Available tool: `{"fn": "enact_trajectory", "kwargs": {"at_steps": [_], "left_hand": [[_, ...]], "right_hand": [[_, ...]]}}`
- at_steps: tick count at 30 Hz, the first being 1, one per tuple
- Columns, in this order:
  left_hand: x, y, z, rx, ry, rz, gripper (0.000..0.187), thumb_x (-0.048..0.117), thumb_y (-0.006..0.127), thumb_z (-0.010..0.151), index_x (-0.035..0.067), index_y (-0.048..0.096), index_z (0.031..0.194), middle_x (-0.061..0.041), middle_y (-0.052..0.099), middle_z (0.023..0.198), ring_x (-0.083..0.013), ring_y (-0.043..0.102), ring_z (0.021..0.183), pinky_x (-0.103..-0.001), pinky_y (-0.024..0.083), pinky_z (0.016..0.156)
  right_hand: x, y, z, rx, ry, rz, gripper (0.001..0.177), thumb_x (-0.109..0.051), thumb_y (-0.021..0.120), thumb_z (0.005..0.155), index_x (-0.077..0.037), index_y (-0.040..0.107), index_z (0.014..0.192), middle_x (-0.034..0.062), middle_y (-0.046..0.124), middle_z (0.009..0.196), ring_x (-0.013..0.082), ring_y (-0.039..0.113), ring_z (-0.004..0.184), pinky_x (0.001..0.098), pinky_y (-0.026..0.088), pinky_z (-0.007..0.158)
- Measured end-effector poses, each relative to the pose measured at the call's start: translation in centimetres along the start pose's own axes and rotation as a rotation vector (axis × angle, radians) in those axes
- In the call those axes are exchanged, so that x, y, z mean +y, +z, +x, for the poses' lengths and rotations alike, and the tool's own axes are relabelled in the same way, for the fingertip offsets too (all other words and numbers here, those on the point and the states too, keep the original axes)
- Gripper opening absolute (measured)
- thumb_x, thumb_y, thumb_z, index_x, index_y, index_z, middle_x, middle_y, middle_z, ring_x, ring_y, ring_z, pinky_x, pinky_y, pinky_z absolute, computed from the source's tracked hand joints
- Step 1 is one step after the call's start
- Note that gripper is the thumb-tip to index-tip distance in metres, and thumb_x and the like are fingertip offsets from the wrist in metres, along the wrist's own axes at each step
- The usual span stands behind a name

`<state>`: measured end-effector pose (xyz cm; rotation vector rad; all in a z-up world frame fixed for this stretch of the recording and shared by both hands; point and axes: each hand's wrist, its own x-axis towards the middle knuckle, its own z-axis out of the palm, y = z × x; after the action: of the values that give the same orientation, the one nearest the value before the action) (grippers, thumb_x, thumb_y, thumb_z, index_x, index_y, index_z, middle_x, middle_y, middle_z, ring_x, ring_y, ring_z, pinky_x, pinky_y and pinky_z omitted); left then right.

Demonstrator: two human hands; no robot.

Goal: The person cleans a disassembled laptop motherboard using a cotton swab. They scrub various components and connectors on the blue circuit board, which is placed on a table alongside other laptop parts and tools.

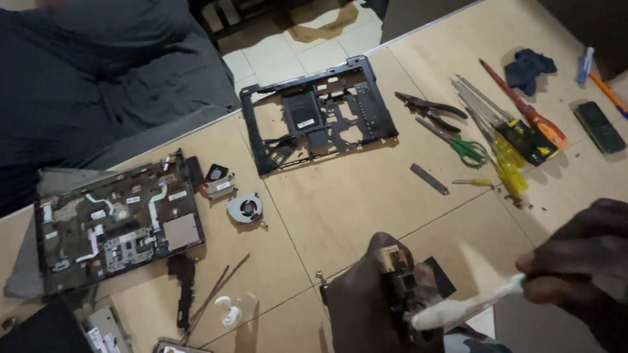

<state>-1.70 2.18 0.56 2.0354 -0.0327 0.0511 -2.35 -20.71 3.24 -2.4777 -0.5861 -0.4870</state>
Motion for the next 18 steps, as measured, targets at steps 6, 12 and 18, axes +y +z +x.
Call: {"fn": "enact_trajectory", "kwargs": {"at_steps": [6, 12, 18], "left_hand": [[1.1, -1.8, 0.6, -0.151, -0.077, -0.002, 0.014, 0.028, 0.066, 0.077, 0.025, 0.053, 0.071, 0.012, 0.069, 0.055, -0.0142, 0.070, 0.044, -0.032, 0.055, 0.046], [-0.2, -1.3, 0.2, -0.111, 0.026, -0.042, 0.026, 0.040, 0.064, 0.081, 0.024, 0.045, 0.075, 0.009, 0.058, 0.053, -0.0082, 0.067, 0.048, -0.036, 0.045, 0.043], [-0.3, -1.8, 2.2, -0.121, 0.053, -0.013, 0.016, 0.031, 0.065, 0.076, 0.023, 0.052, 0.081, 0.010, 0.074, 0.064, -0.0228, 0.076, 0.051, -0.036, 0.056, 0.046]], "right_hand": [[-1.2, -0.4, 1.0, -0.045, 0.054, -0.062, 0.004, -0.015, 0.074, 0.082, -0.011, 0.073, 0.083, -0.0006, 0.078, 0.083, 0.0164, 0.068, 0.065, 0.0331, 0.052, 0.069], [0.2, 0.4, 0.0, 0.029, 0.053, -0.030, 0.013, -0.010, 0.077, 0.080, -0.017, 0.071, 0.072, -0.0049, 0.078, 0.080, 0.0126, 0.071, 0.065, 0.0308, 0.050, 0.072], [-0.3, 0.2, 0.2, -0.123, 0.093, -0.178, 0.012, -0.036, 0.078, 0.075, -0.027, 0.076, 0.083, -0.0081, 0.077, 0.071, 0.0164, 0.065, 0.060, 0.0357, 0.051, 0.068]]}}
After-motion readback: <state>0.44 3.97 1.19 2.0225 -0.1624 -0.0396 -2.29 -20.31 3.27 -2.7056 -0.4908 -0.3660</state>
